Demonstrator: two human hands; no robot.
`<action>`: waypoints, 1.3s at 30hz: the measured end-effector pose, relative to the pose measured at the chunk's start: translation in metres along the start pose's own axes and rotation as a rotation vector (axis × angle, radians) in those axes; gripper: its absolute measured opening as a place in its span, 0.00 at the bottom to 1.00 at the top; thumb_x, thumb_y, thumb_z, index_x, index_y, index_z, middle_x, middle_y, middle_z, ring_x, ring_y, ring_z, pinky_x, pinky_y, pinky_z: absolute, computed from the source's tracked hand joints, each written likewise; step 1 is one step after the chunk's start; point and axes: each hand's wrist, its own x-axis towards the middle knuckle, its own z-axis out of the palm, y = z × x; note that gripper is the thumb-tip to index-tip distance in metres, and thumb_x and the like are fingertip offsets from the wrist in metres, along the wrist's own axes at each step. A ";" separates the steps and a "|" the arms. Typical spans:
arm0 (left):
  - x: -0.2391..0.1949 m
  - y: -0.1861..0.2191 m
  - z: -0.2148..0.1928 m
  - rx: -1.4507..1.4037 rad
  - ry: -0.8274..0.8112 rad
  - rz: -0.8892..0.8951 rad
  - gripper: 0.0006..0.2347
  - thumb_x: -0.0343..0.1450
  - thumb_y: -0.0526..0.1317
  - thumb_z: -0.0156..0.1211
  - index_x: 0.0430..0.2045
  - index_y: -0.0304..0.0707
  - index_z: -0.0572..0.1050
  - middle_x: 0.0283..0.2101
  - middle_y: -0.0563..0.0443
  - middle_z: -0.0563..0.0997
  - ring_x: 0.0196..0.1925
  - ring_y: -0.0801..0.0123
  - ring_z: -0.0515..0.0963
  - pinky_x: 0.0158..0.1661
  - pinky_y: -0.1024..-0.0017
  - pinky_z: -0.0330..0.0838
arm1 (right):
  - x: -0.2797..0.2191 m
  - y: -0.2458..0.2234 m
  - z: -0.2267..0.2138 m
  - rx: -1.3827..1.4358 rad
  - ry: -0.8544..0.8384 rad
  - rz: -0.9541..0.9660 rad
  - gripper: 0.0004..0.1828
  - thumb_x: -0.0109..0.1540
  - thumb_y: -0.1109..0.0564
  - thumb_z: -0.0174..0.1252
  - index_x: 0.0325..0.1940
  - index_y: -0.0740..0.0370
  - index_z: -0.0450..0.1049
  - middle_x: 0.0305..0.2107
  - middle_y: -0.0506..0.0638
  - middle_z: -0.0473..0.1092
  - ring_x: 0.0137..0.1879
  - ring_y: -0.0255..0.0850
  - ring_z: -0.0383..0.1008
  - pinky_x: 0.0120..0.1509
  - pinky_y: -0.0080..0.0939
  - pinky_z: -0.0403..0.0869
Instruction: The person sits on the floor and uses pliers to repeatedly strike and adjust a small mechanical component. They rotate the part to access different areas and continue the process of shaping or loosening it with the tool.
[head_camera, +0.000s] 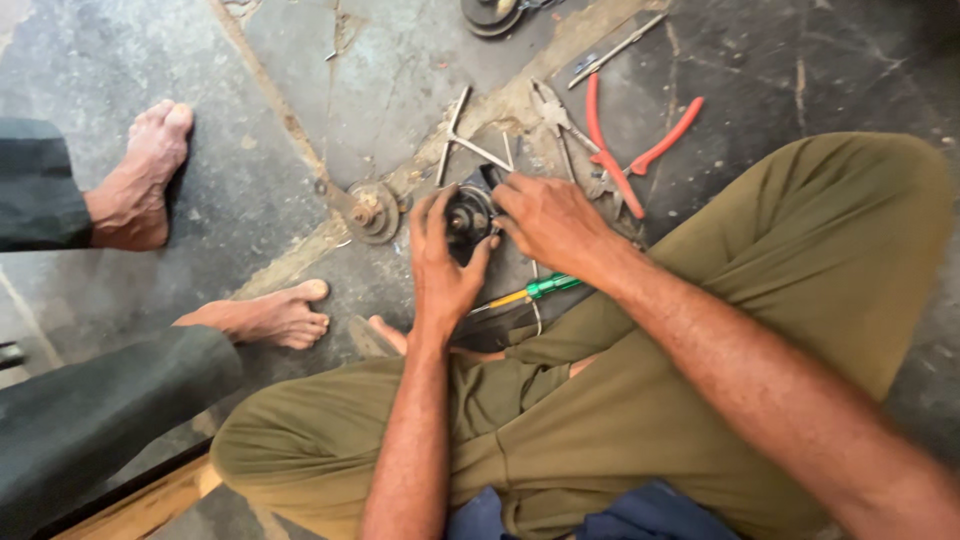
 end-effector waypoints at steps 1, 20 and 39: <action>0.000 -0.001 0.000 -0.001 0.002 0.001 0.33 0.60 0.33 0.76 0.62 0.36 0.68 0.61 0.36 0.69 0.63 0.44 0.72 0.62 0.57 0.69 | 0.000 0.001 0.000 -0.007 -0.011 -0.009 0.12 0.58 0.58 0.65 0.41 0.65 0.72 0.35 0.60 0.71 0.42 0.61 0.76 0.43 0.59 0.73; 0.000 -0.003 0.004 0.031 0.075 -0.112 0.31 0.61 0.38 0.79 0.59 0.36 0.70 0.56 0.38 0.70 0.58 0.49 0.76 0.57 0.60 0.73 | 0.014 0.024 0.002 0.224 0.227 0.395 0.16 0.68 0.49 0.57 0.42 0.68 0.76 0.35 0.63 0.74 0.44 0.61 0.76 0.47 0.59 0.72; 0.000 -0.010 0.008 -0.294 0.098 -0.283 0.31 0.63 0.34 0.77 0.60 0.34 0.66 0.60 0.45 0.67 0.61 0.58 0.76 0.57 0.65 0.80 | 0.013 -0.003 -0.013 0.091 0.071 0.241 0.14 0.66 0.54 0.59 0.53 0.63 0.73 0.48 0.60 0.70 0.51 0.62 0.73 0.50 0.60 0.72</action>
